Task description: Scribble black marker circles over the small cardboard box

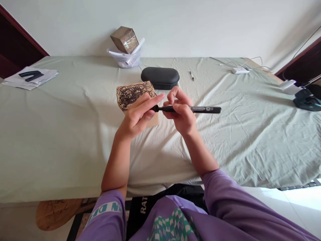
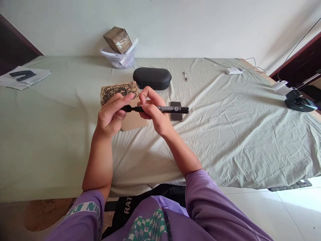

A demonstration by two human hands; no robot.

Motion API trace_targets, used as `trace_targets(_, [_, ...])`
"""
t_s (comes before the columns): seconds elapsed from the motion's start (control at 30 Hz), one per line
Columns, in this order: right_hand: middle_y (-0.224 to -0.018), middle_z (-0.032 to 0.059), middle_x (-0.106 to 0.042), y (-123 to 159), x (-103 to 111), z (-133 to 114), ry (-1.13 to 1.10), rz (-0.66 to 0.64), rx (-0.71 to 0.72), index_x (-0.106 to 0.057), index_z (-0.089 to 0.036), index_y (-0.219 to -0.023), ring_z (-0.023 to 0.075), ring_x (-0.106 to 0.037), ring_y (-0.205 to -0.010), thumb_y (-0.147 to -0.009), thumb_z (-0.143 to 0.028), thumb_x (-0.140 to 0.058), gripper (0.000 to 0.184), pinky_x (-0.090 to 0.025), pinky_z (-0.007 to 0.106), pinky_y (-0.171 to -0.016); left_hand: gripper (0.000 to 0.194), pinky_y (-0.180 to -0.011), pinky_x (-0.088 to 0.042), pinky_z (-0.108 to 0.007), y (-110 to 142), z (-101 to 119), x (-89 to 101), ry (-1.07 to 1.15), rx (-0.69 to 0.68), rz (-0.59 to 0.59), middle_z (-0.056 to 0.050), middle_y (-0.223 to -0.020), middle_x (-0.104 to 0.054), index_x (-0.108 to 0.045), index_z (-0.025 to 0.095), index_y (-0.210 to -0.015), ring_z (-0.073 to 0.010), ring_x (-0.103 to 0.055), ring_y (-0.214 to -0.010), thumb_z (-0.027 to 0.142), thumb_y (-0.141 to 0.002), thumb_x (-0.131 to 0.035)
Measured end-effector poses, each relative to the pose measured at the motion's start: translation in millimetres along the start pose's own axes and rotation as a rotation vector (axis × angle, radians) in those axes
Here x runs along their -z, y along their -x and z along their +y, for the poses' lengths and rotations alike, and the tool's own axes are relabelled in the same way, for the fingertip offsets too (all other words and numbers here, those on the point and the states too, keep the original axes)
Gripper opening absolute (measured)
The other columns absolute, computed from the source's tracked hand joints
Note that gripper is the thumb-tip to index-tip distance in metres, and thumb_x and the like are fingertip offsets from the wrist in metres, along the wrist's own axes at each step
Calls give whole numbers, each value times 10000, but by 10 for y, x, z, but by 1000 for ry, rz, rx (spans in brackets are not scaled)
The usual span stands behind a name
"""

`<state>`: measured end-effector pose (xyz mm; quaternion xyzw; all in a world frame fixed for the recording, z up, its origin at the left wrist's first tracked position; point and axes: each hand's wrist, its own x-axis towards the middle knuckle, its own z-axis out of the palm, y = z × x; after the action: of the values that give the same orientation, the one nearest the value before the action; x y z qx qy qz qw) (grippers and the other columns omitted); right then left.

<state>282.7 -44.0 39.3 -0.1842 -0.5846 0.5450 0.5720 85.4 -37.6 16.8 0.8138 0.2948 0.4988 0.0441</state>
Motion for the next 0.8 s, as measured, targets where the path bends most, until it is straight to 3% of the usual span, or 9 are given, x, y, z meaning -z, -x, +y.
trace_targets(0.13, [-538, -111, -297, -35, -3, 6, -72, -40, -86, -452, -287, -878, 101, -150, -475, -947, -454, -611, 240, -137, 304, -530, 598, -880, -643, -528, 25, -24, 8, -48, 41, -31, -72, -963, -663, -542, 436, -1611, -302, -719, -911, 731, -1120, -370])
trace_targets(0.37, [-568, -100, -303, -64, -8, 72, -100, -98, -150, -470, -278, -864, 104, -183, -488, -984, -466, -637, 279, -147, 292, -516, 565, -985, -627, -534, 9, 21, -37, 2, 20, -112, -60, -1179, -673, -316, 524, -1697, -295, -710, -1016, 580, -1147, -429])
trace_targets(0.5, [-682, -62, -395, -58, -96, 161, -55, -59, -213, -475, -273, -865, 116, -287, -547, -1012, -565, -571, 341, -213, 293, -516, 536, -933, -620, -550, -6, 38, -117, 11, -65, -79, -69, -1143, -617, -272, 534, -1678, -309, -664, -1029, 484, -1164, -417])
trace_targets(0.57, [-707, -55, -409, -47, -137, 195, -73, -82, -229, -469, -271, -863, 119, -304, -560, -1035, -567, -522, 346, -242, 296, -524, 527, -991, -598, -605, -2, 35, -143, -39, -17, -84, -93, -1174, -589, -278, 507, -1668, -347, -656, -1122, 498, -1156, -402])
trace_targets(0.63, [-724, -49, -464, -50, -142, 224, -91, -113, -224, -473, -271, -880, 126, -365, -575, -1051, -549, -514, 329, -294, 293, -539, 582, -1127, -531, -672, -2, 27, -142, -94, 66, -92, -119, -1333, -561, -255, 486, -1677, -395, -610, -1303, 560, -1130, -438])
trace_targets(0.7, [-820, -23, -594, -85, -91, 264, -100, -126, -190, -516, -265, -945, 142, -529, -677, -1051, -492, -539, 251, -416, 289, -621, 682, -1262, -412, -705, -16, 9, -103, -157, 81, -87, -121, -1523, -487, -225, 474, -1690, -429, -511, -1468, 648, -1093, -506])
trace_targets(0.77, [-865, -10, -664, -160, 29, 338, -59, -59, -108, -532, -261, -998, 159, -628, -797, -1035, -415, -562, 162, -494, 295, -744, 788, -1339, -311, -703, -37, -39, -16, -227, 55, -59, -112, -1639, -406, -209, 444, -1702, -441, -423, -1562, 747, -1054, -539])
trace_targets(0.8, [-799, -24, -646, -211, 114, 393, -8, 17, -72, -516, -265, -991, 159, -621, -767, -1031, -400, -563, 148, -497, 296, -752, 837, -1363, -277, -690, -43, -81, 47, -259, 62, -38, -109, -1672, -377, -209, 424, -1708, -437, -389, -1592, 795, -1035, -539])
